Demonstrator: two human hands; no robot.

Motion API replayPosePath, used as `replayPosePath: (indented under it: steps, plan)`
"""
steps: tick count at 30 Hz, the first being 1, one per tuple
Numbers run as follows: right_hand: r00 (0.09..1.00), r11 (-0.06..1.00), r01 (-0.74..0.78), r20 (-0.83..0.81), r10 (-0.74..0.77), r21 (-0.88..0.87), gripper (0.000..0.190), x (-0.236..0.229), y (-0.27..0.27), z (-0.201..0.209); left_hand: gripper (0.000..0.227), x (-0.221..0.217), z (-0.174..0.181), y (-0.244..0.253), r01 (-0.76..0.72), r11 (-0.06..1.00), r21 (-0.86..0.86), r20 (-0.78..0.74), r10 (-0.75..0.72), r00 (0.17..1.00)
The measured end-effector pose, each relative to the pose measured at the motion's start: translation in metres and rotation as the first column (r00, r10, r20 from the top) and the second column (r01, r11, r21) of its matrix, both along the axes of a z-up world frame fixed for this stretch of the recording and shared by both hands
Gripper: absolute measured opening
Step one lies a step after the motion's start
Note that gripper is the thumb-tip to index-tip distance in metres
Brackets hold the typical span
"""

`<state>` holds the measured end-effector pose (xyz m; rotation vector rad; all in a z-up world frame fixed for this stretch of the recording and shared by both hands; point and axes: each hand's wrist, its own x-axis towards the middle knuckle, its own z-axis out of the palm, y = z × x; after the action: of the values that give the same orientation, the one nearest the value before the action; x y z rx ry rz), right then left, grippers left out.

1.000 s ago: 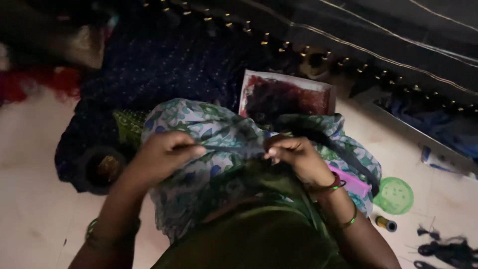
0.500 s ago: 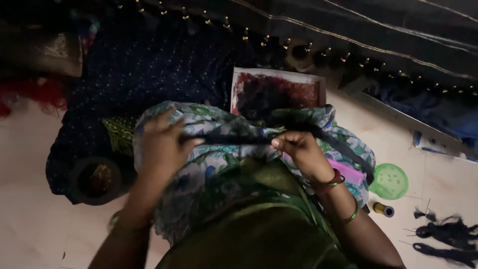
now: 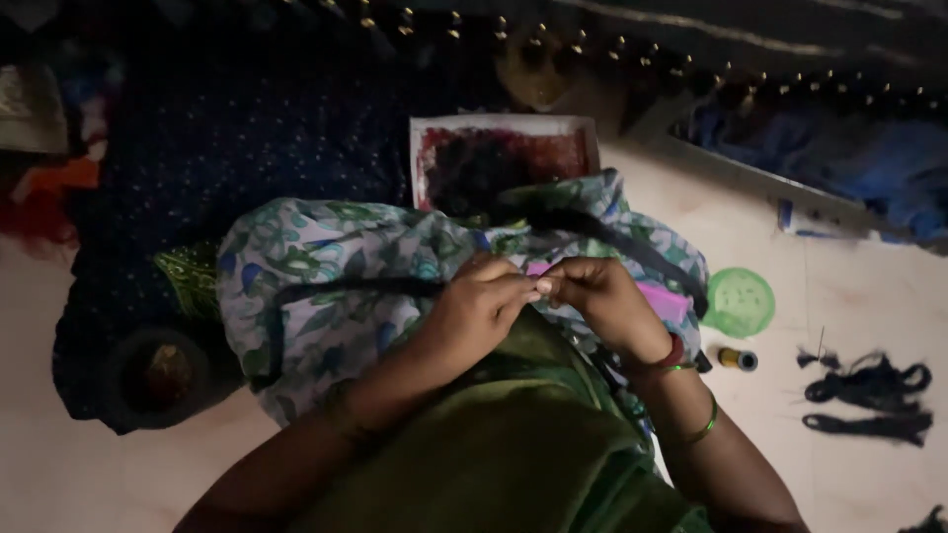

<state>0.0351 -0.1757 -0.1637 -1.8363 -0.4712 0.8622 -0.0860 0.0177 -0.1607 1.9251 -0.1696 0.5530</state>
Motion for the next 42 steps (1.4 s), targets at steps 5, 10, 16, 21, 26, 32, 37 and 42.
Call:
replayPosePath:
  steps: [5,10,16,21,26,32,37,42]
  plan:
    - [0.997,0.998,-0.053,0.057,0.054,-0.014,0.021,-0.003,-0.009,0.007,0.007,-0.001,0.007,-0.004,-0.025,0.983,0.182,0.037,0.019,0.999]
    - [0.977,0.998,0.017,0.215,-0.002,-0.064,0.02,-0.009,-0.042,0.021,0.01,-0.005,0.007,-0.01,-0.096,0.985,0.145,-0.001,0.097,0.995]
    - [0.918,0.967,0.071,0.395,0.032,-0.244,0.029,-0.047,-0.115,-0.019,0.012,-0.003,-0.001,-0.008,-0.163,0.986,0.046,-0.084,0.167,0.982]
    - [0.786,0.935,-0.026,0.57,0.239,-0.355,0.039,-0.101,-0.168,-0.029,0.014,0.004,0.0,-0.012,-0.129,0.991,-0.04,-0.198,0.118,0.973]
    - [0.641,0.872,0.059,0.688,0.34,-0.486,0.04,-0.118,-0.234,-0.074,0.012,0.019,-0.021,-0.016,-0.138,0.896,-0.423,-0.397,-0.046,0.917]
    - [0.855,0.836,0.272,0.519,0.018,-0.476,0.047,-0.121,-0.213,-0.042,0.005,0.032,-0.011,-0.018,0.026,0.852,-0.523,-0.179,-0.14,0.974]
    - [0.921,0.877,0.187,0.389,-0.001,-0.442,0.034,-0.115,-0.289,-0.13,0.008,0.041,-0.003,-0.011,0.032,0.614,-0.789,-0.164,-0.261,0.951]
    - [0.941,0.942,0.235,-0.184,-0.282,-0.241,0.036,-0.111,-0.276,-0.108,0.009,0.045,0.013,-0.004,0.096,0.338,-0.936,-0.043,-0.381,0.924]
